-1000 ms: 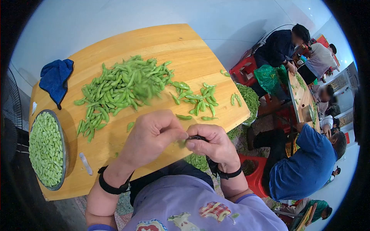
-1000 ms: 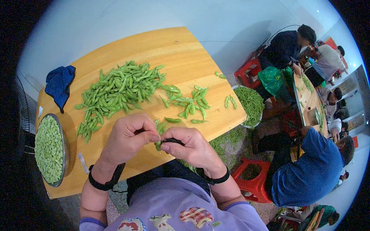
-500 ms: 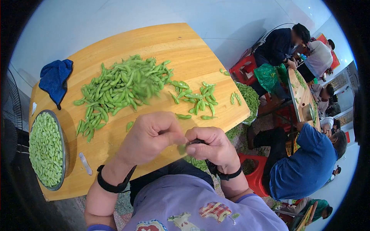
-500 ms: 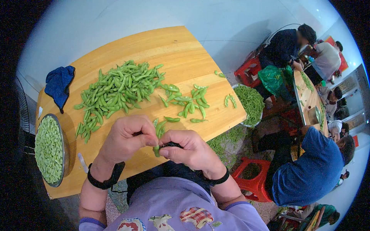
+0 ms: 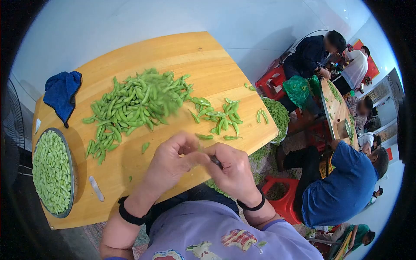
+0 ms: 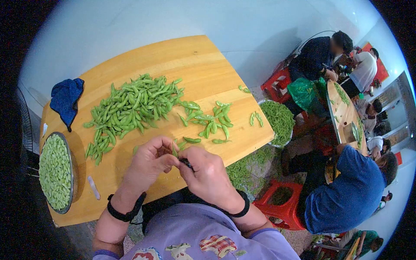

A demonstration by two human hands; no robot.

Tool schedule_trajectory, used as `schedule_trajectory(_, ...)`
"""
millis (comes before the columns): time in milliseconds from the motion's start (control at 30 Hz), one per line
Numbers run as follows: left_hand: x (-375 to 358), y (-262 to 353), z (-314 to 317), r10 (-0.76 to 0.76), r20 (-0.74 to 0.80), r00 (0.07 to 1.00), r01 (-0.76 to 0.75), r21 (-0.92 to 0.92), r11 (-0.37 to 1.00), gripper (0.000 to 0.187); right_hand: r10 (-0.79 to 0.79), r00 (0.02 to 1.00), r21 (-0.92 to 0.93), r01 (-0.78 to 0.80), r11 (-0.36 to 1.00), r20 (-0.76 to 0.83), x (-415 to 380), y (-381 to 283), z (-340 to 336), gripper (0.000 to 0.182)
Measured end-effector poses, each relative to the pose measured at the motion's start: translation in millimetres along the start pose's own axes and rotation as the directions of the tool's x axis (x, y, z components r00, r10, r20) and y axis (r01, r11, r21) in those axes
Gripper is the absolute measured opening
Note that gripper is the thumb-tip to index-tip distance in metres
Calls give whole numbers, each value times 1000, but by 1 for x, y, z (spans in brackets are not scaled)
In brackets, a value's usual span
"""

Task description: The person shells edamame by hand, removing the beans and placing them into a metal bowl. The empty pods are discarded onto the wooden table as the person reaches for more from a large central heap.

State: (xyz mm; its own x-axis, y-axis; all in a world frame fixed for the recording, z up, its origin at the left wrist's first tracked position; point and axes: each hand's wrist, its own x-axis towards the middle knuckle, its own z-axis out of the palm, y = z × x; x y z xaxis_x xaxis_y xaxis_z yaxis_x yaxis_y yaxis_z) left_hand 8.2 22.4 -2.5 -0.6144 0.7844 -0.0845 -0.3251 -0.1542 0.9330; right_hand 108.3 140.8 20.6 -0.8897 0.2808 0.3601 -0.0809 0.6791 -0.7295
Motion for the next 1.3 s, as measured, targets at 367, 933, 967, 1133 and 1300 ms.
schedule_trajectory(367, -8, -3, -3, -111, -14, 994, 111, 143, 983, 13, 430, 809, 451, -583, 676, 400, -2, 11, -9, 9)
schedule_trajectory(933, -24, -39, -5, 74, -179, 981, -141, -401, 905, 15, 22, 999, 228, -28, 973, 32, -5, 10, 36, 15)
schedule_trajectory(967, -27, -39, -5, 74, -194, 978, -147, -395, 907, 15, 16, 999, 240, -26, 970, 41, -4, 5, 40, 15)
schedule_trajectory(1133, -35, -34, -12, -44, -254, 966, -124, -609, 783, 20, -58, 998, 40, 59, 997, -20, 1, -10, 53, 17)
schedule_trajectory(1300, -44, -38, -26, -126, -185, 975, -52, -735, 676, 20, -115, 993, 58, 114, 992, 10, 5, -16, 60, 19)
